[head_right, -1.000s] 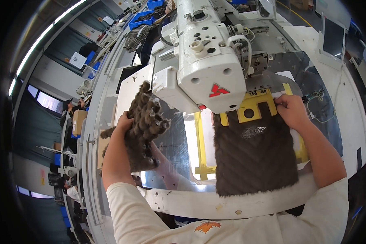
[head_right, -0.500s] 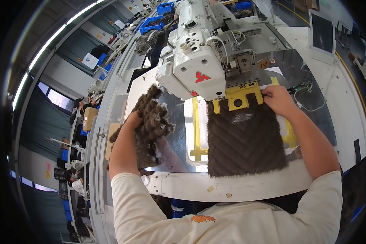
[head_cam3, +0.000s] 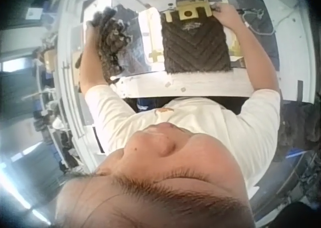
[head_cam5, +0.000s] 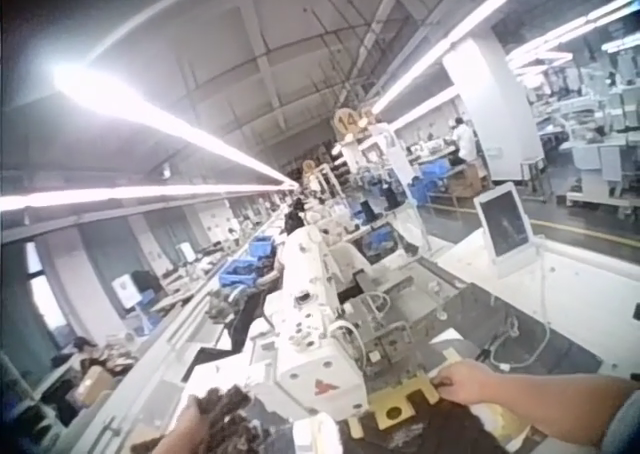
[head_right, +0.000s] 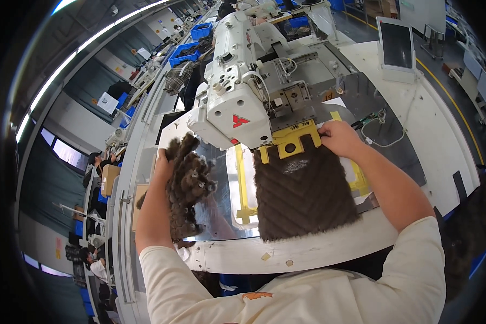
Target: Using an industrial sewing machine to assemble and sew components of a furry bag.
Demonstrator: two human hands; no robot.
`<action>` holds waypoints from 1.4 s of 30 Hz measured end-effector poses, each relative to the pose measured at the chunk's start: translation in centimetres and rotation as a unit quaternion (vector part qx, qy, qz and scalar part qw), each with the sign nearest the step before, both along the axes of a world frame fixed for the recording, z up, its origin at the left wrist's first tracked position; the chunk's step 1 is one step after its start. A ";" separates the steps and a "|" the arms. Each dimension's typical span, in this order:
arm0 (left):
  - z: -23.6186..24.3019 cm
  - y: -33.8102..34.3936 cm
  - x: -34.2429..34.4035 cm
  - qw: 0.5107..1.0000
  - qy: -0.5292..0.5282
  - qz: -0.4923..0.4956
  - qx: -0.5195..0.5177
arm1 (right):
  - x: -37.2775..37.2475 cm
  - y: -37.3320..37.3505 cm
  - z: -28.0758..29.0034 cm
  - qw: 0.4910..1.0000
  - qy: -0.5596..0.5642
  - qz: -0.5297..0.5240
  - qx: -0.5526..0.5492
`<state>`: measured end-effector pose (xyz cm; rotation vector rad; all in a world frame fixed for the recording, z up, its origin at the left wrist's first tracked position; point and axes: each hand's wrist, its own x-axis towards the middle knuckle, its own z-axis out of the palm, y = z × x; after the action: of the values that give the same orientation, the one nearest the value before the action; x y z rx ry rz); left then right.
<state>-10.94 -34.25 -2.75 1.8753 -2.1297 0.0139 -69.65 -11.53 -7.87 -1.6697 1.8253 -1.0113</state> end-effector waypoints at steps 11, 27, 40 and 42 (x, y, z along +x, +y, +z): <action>5.6 20.2 -21.5 0.924 -0.069 -0.348 -0.142 | 4.2 3.7 7.0 0.995 -0.053 0.086 -0.024; -1.7 16.9 -28.1 0.950 -0.024 -0.309 -0.046 | 0.2 4.9 12.8 0.933 0.330 0.102 0.102; -1.7 20.2 -29.9 0.904 0.048 -0.421 -0.061 | 7.4 4.5 8.3 0.935 0.230 0.260 0.076; -2.0 19.5 -29.3 0.914 0.072 -0.398 -0.021 | 5.3 4.1 9.1 0.923 0.289 0.231 0.102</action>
<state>-40.29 -14.79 -4.73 0.8342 -2.5823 -0.2428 -64.40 -7.45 1.19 -2.2672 1.6410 -0.1213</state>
